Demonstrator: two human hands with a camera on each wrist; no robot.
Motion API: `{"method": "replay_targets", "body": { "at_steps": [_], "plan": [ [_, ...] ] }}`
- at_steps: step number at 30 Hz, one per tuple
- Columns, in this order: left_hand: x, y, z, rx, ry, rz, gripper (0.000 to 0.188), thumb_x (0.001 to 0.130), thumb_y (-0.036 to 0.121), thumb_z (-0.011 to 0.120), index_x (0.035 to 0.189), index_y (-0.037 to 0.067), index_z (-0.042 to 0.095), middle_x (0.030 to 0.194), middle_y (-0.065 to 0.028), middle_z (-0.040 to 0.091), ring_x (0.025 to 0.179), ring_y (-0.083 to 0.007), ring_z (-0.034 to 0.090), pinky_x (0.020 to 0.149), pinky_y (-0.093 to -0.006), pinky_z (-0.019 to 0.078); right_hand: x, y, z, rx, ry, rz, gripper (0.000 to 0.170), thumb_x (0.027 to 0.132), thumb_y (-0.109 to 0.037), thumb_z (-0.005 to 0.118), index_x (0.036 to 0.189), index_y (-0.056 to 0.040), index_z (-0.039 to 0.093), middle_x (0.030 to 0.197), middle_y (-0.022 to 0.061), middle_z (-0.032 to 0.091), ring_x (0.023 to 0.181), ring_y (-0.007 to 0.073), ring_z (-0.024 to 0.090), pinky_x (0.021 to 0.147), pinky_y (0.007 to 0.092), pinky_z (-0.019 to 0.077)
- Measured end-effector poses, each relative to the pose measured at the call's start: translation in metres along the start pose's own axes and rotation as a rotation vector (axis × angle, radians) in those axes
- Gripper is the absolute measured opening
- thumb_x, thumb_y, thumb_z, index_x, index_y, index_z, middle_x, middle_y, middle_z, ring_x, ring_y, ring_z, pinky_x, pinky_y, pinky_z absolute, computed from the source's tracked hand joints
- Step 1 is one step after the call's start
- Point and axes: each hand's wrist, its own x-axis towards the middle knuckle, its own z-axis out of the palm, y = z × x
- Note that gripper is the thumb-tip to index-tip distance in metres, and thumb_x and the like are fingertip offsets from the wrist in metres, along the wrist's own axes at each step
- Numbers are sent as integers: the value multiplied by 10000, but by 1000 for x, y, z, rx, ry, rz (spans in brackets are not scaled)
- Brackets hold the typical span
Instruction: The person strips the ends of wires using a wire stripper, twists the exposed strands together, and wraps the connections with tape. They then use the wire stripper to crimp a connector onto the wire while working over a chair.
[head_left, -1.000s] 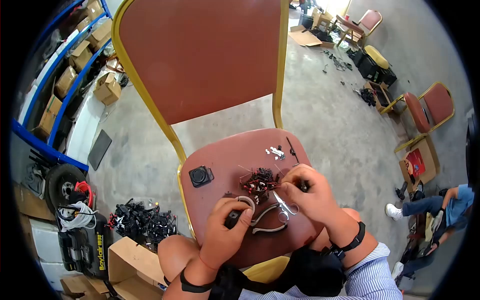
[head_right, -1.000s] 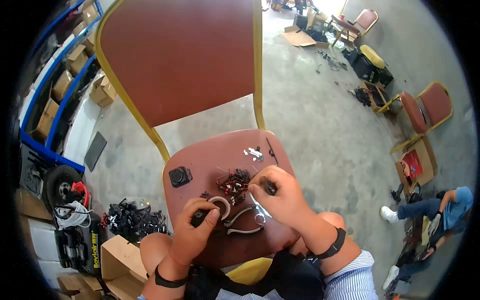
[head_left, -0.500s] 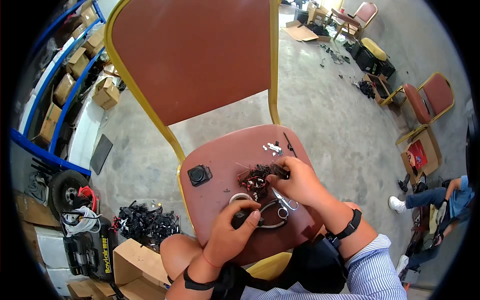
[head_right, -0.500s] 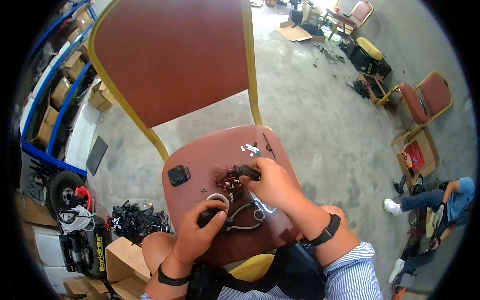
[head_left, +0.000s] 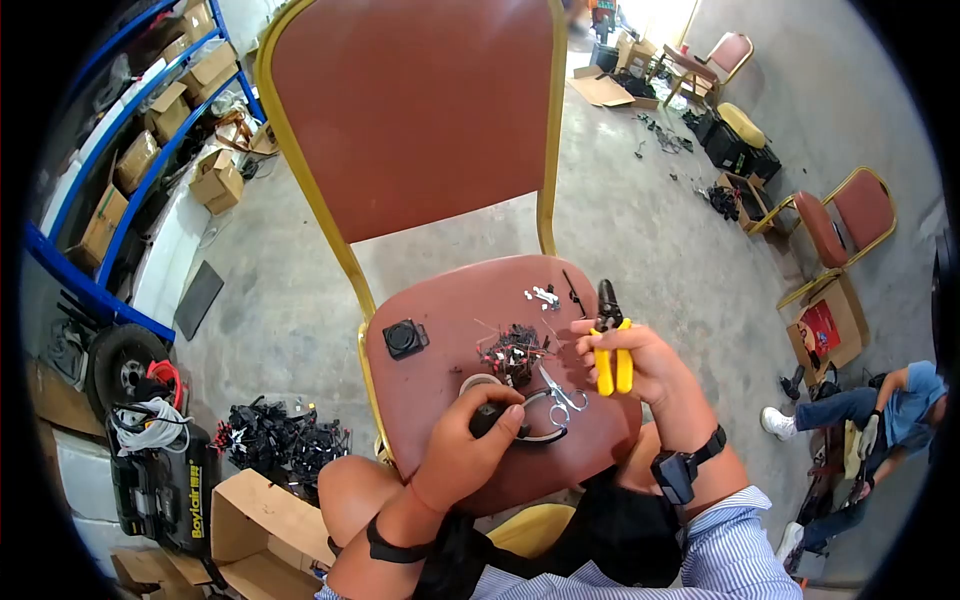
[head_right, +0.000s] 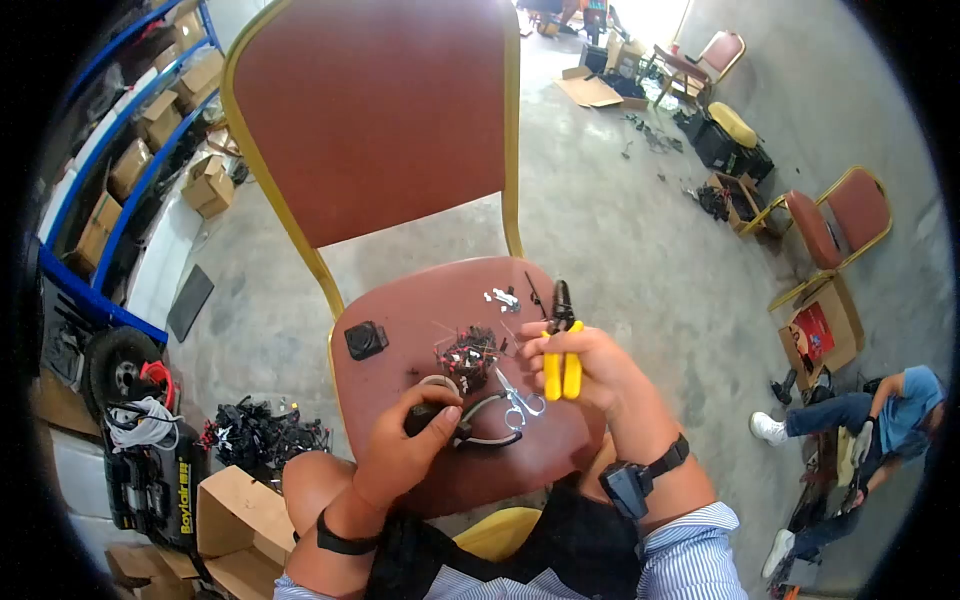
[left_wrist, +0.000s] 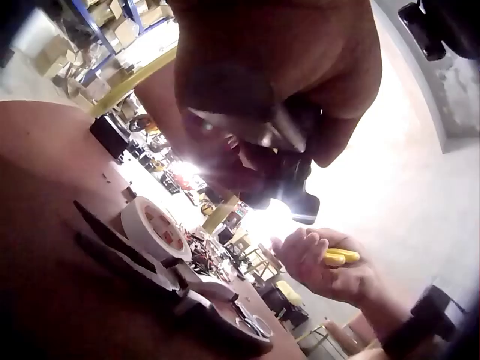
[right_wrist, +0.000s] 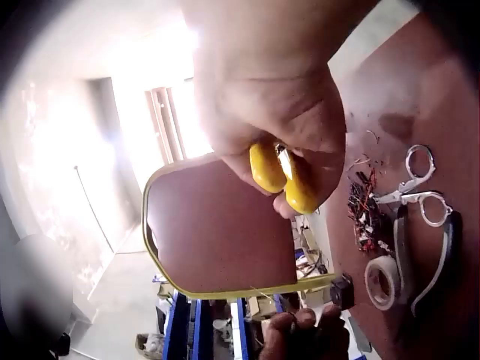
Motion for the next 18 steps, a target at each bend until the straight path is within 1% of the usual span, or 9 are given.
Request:
{"method": "replay_targets", "body": {
  "at_steps": [2, 5, 6, 9, 10, 13, 14, 17, 18],
  "plan": [
    [-2, 3, -1, -43, -24, -33, 156, 1000, 143, 666, 1077, 9, 648, 1071, -46, 644, 984, -121, 591, 894, -284, 492, -9, 4, 31, -76, -82, -26, 488, 891, 30, 583, 1374, -32, 547, 1212, 150, 664, 1062, 230, 652, 911, 367, 549],
    [-4, 4, -4, -86, -62, -5, 143, 1000, 133, 663, 1057, 7, 626, 1069, -61, 637, 1001, -143, 615, 927, -307, 500, -16, 20, 47, -447, 3, -67, 528, 862, 81, 565, 1375, -42, 574, 1257, 112, 653, 1044, 201, 638, 895, 349, 542],
    [-4, 3, -4, -96, -79, 16, 141, 1001, 129, 661, 1050, 5, 618, 1071, -67, 634, 1007, -153, 624, 937, -316, 503, -24, 18, 55, -550, 6, 10, 546, 856, 75, 566, 1380, -77, 598, 1273, 114, 639, 1047, 247, 624, 903, 372, 526],
    [-3, 1, -1, -297, -58, 47, 143, 988, 129, 667, 1043, 9, 610, 1021, -73, 624, 966, -159, 631, 903, -320, 505, -31, 23, 61, -1250, -85, -497, 538, 881, 39, 576, 1398, -111, 594, 1259, 156, 625, 1009, 322, 610, 914, 421, 508],
    [-4, 2, 0, -333, -39, 42, 149, 1002, 133, 648, 1054, 5, 591, 1021, -77, 620, 970, -170, 637, 911, -332, 508, -36, 19, 68, -1297, -59, -440, 519, 901, 8, 590, 1408, -103, 582, 1250, 179, 620, 993, 392, 597, 949, 439, 490],
    [-1, 5, -3, -446, -13, 38, 167, 1044, 152, 585, 1077, -5, 541, 1017, -92, 608, 984, -205, 653, 931, -366, 514, -29, 29, 55, -1389, 21, -390, 462, 965, 9, 595, 1419, -78, 574, 1133, 75, 688, 948, 222, 650, 894, 330, 527],
    [0, 1, -4, -497, -19, 33, 176, 1058, 164, 560, 1078, -8, 529, 1014, -98, 603, 991, -217, 656, 933, -375, 515, -29, 33, 56, -1224, 6, -368, 452, 994, 19, 558, 1439, -65, 550, 1139, 76, 699, 999, 179, 644, 885, 303, 520],
    [3, -2, -4, -572, -27, 44, 364, 1101, 337, 445, 1035, -12, 521, 991, -135, 590, 992, -274, 660, 926, -412, 521, -26, 27, 58, -1094, -147, -212, 478, 968, -59, 611, 1439, -55, 533, 1256, 238, 662, 1192, 365, 629, 993, 411, 487],
    [4, -5, -4, -587, -19, 27, 427, 1093, 403, 442, 1016, -9, 523, 980, -152, 590, 984, -294, 660, 919, -425, 525, -20, 30, 53, -1145, -178, -260, 467, 986, -77, 610, 1441, -23, 518, 1274, 241, 658, 1196, 357, 633, 1000, 397, 485]
  ]
}}
